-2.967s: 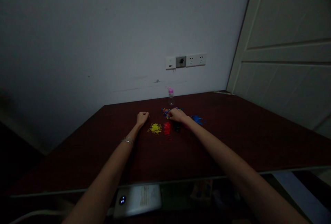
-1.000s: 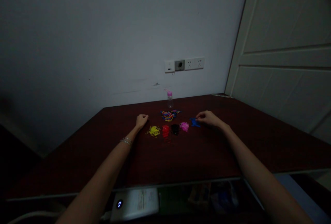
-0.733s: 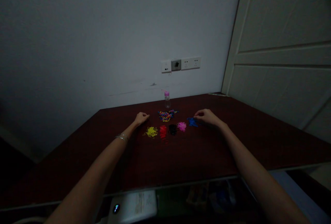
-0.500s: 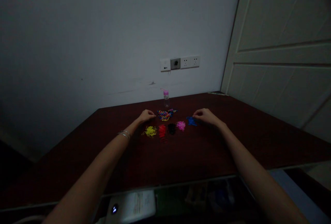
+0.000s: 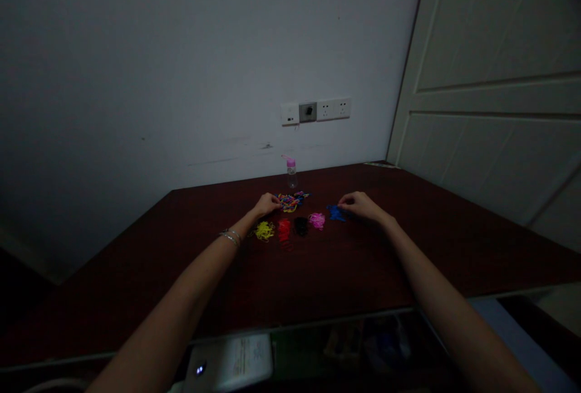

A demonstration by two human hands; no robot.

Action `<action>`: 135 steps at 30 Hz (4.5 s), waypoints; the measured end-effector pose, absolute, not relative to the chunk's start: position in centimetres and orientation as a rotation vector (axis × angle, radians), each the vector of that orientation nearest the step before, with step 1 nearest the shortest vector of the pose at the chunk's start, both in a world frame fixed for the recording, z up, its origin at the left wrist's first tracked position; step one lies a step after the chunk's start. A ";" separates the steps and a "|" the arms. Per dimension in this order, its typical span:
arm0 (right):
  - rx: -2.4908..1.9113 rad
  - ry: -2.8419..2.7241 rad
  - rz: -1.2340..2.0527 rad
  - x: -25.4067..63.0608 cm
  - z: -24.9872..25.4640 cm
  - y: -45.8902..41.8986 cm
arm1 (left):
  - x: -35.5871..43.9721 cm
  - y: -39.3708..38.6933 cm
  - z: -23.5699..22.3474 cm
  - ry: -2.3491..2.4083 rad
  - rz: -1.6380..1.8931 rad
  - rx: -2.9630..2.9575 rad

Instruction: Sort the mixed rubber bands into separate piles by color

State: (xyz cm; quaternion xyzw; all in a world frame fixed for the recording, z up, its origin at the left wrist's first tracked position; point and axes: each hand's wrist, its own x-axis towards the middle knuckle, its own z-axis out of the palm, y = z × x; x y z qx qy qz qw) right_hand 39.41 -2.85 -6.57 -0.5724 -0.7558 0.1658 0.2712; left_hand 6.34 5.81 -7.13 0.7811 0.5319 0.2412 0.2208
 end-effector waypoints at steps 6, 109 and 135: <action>-1.516 -2.058 0.436 39.5 -6.6 -2.8 | 6.5 6.2 -7.6 1.515 0.673 2.199; -1.659 -2.090 0.410 40.1 -7.0 -3.1 | 5.7 -1.8 -2.2 0.972 0.059 1.783; -1.635 -2.090 0.420 40.3 -7.3 -2.8 | 5.5 -0.1 -3.4 1.152 0.791 1.671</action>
